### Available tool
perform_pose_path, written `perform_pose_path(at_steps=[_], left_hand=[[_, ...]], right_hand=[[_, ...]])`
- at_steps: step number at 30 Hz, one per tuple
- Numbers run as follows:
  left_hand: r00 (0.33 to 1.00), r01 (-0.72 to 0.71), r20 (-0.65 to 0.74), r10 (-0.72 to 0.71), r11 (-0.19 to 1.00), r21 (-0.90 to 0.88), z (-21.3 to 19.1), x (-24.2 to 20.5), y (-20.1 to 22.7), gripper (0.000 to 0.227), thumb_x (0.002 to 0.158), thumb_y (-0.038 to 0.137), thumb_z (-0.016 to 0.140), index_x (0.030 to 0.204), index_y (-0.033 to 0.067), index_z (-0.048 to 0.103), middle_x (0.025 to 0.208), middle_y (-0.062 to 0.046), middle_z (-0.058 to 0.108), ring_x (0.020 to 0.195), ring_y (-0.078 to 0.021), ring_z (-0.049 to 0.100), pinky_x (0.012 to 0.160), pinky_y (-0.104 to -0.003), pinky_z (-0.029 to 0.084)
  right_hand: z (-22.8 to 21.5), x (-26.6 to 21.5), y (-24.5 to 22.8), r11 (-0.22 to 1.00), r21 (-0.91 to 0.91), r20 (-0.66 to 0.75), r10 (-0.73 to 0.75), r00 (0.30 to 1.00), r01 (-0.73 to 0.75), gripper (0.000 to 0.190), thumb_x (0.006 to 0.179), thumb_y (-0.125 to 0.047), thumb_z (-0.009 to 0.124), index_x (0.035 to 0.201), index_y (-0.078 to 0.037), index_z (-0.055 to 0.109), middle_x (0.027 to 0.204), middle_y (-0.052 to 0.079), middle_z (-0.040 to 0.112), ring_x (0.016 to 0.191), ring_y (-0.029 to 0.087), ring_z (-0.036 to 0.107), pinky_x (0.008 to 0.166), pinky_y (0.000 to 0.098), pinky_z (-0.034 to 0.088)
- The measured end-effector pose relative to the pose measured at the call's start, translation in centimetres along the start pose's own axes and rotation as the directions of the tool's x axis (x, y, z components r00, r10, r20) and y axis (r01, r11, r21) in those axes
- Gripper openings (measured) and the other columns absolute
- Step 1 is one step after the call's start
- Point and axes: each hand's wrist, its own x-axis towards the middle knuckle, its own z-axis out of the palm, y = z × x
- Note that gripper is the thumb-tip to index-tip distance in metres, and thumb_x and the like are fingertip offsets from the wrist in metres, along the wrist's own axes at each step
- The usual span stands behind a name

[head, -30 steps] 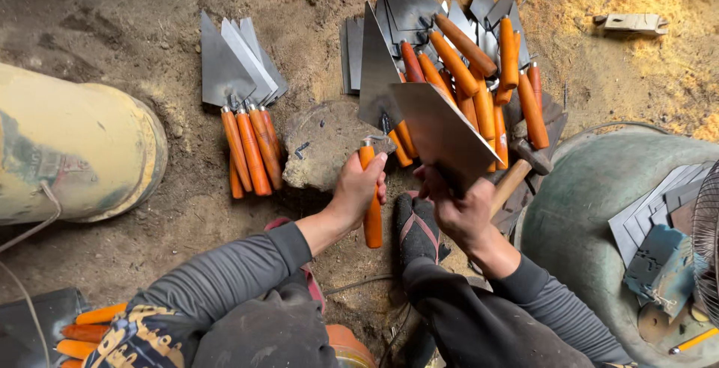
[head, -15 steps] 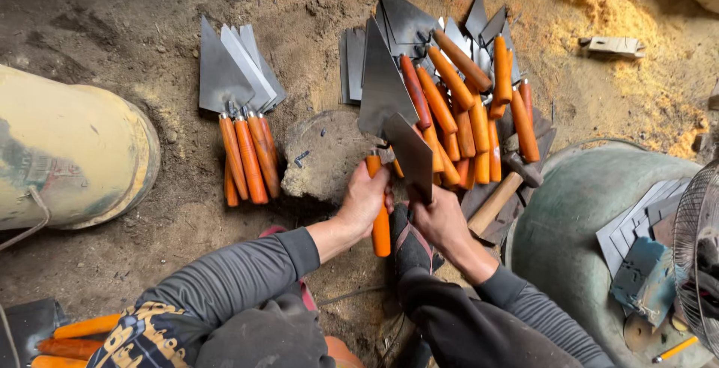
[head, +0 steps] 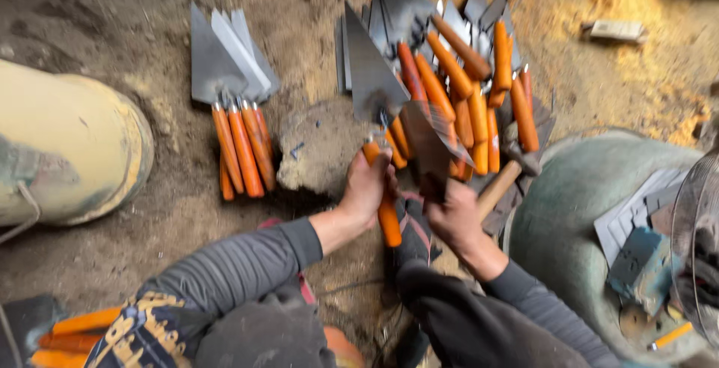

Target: The person assembles trowels by inserting metal blades into wooden handles. They repeatedly pick up a handle and a blade, insert the blade into the handle, and place the assembled trowel on the floor.

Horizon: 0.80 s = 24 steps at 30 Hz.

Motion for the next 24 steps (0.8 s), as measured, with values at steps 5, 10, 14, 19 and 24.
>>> perform_pose_path(at_steps=[5,10,14,19,24], left_hand=[[0.993,0.116,-0.025,-0.118,0.991,-0.07,-0.3,-0.4,-0.1,0.011,0.102,0.018,0.052,0.095,0.012,0.046,0.066,-0.001,0.048,0.05,-0.0117,0.048,0.044,-0.03,0.044],[1.0,0.026,0.0,-0.026,1.0,-0.008,0.0,0.2,0.8,0.005,0.1,0.016,0.05,0.098,0.012,0.05,0.068,-0.001,0.051,0.051,-0.0123,0.05,0.045,-0.03,0.045],[0.997,0.062,0.044,-0.057,0.99,-0.125,-0.6,-0.5,-0.3,0.011,0.105,0.015,0.053,0.097,0.01,0.047,0.069,-0.002,0.05,0.055,-0.0138,0.053,0.05,-0.03,0.049],[0.999,0.002,-0.037,-0.001,0.999,0.033,0.0,0.8,-0.3,0.01,0.1,0.017,0.051,0.096,0.0084,0.05,0.066,-0.003,0.052,0.048,-0.014,0.05,0.041,-0.031,0.044],[1.0,0.031,0.008,-0.031,0.996,-0.085,-0.5,0.0,-1.2,0.009,0.103,0.015,0.055,0.1,0.0086,0.049,0.069,-0.002,0.05,0.051,-0.0122,0.051,0.046,-0.03,0.046]], right_hand=[[0.2,-0.1,0.2,0.996,-0.064,0.068,0.065,0.996,-0.061,0.015,0.098,-0.01,0.056,0.097,-0.008,0.071,0.074,0.014,0.073,0.066,0.026,0.073,0.063,0.0359,0.055],[-0.2,0.8,0.4,0.998,-0.058,0.103,0.046,0.994,-0.041,0.022,0.088,-0.008,0.06,0.109,-0.006,0.068,0.085,0.021,0.072,0.076,0.036,0.072,0.065,0.0414,0.057],[0.0,-0.3,0.3,0.991,-0.106,0.099,0.087,0.991,-0.076,0.015,0.095,-0.013,0.055,0.102,-0.012,0.068,0.077,0.013,0.074,0.069,0.028,0.076,0.066,0.0388,0.058],[-0.8,1.0,-1.1,0.991,-0.13,0.132,0.051,0.99,-0.033,0.026,0.086,-0.006,0.062,0.112,-0.007,0.069,0.084,0.021,0.071,0.075,0.038,0.071,0.066,0.0448,0.055],[-1.0,0.2,-2.1,0.994,-0.042,0.057,0.1,0.993,-0.097,0.018,0.105,-0.016,0.054,0.095,-0.013,0.068,0.072,0.012,0.073,0.067,0.024,0.072,0.061,0.0381,0.057]])
